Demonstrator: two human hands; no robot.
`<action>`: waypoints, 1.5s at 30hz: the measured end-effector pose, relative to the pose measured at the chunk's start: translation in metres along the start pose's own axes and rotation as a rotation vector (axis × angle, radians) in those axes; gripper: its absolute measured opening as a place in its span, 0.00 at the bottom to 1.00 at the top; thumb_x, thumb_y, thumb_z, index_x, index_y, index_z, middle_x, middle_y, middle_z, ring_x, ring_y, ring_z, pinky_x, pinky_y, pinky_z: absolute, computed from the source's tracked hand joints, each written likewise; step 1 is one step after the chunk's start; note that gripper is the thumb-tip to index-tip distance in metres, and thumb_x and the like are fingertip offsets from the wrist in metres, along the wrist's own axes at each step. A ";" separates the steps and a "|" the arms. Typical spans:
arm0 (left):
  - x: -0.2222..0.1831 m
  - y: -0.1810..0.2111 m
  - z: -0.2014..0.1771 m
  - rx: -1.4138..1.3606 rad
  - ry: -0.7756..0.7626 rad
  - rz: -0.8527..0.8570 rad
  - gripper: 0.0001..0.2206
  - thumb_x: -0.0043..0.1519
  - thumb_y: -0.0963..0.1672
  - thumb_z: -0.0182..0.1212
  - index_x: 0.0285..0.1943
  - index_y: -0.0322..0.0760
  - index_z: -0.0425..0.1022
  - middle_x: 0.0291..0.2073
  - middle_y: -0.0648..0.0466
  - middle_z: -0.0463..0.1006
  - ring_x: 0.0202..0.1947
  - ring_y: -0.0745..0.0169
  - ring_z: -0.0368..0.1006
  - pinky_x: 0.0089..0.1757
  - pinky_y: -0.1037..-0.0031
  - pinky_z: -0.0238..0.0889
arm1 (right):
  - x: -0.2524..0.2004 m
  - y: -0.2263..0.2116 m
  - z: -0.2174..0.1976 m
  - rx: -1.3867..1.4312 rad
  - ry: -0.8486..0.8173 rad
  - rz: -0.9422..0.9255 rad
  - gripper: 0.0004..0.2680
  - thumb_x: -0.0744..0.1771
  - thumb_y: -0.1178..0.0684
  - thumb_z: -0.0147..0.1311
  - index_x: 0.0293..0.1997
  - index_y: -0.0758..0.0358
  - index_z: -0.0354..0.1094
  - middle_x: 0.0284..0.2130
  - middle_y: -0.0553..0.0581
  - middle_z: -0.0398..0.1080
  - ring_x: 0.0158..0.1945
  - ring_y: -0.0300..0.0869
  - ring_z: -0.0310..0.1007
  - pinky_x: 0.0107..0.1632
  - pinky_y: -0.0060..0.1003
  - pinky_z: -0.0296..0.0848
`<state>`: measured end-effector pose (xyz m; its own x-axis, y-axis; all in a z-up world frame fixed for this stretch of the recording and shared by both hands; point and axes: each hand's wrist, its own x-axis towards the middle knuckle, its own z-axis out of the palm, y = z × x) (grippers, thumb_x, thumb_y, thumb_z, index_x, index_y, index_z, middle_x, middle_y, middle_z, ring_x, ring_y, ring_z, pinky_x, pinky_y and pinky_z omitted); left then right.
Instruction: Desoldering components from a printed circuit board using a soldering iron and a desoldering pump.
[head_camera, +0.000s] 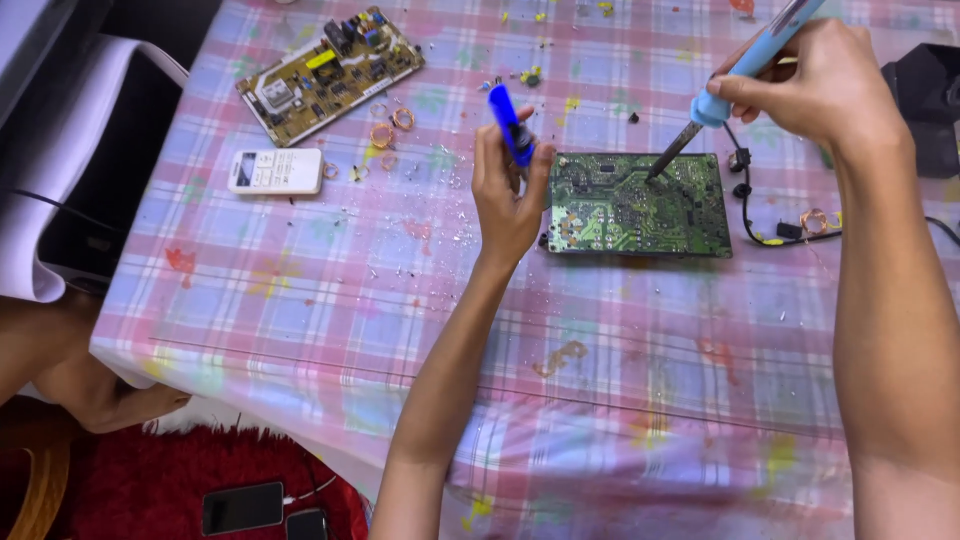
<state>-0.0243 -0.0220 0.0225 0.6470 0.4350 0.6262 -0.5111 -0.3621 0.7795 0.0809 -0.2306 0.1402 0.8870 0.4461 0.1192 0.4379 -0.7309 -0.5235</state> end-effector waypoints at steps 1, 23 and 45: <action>-0.004 -0.003 0.003 -0.001 0.000 -0.008 0.14 0.64 0.48 0.48 0.55 0.43 0.62 0.34 0.59 0.61 0.27 0.74 0.56 0.31 0.84 0.53 | -0.003 0.003 0.001 -0.002 -0.006 0.005 0.03 0.65 0.58 0.58 0.35 0.65 0.71 0.23 0.59 0.70 0.26 0.39 0.70 0.31 0.34 0.69; -0.023 -0.034 0.041 -0.201 -0.361 -0.004 0.13 0.63 0.41 0.50 0.51 0.41 0.51 0.54 0.50 0.68 0.51 0.53 0.71 0.43 0.76 0.71 | -0.063 0.126 0.087 0.817 0.729 0.104 0.04 0.66 0.63 0.52 0.32 0.62 0.61 0.26 0.56 0.65 0.22 0.34 0.62 0.24 0.24 0.63; 0.003 -0.027 0.027 -0.421 0.075 -0.046 0.11 0.63 0.41 0.50 0.52 0.39 0.54 0.46 0.45 0.71 0.47 0.52 0.72 0.47 0.66 0.72 | -0.063 0.130 0.092 0.873 0.761 0.067 0.04 0.66 0.61 0.51 0.32 0.62 0.59 0.24 0.56 0.63 0.21 0.35 0.61 0.25 0.26 0.63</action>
<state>0.0071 -0.0329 0.0031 0.6400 0.5070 0.5774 -0.6788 0.0209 0.7340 0.0685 -0.3056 -0.0130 0.8933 -0.2223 0.3906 0.3997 -0.0044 -0.9166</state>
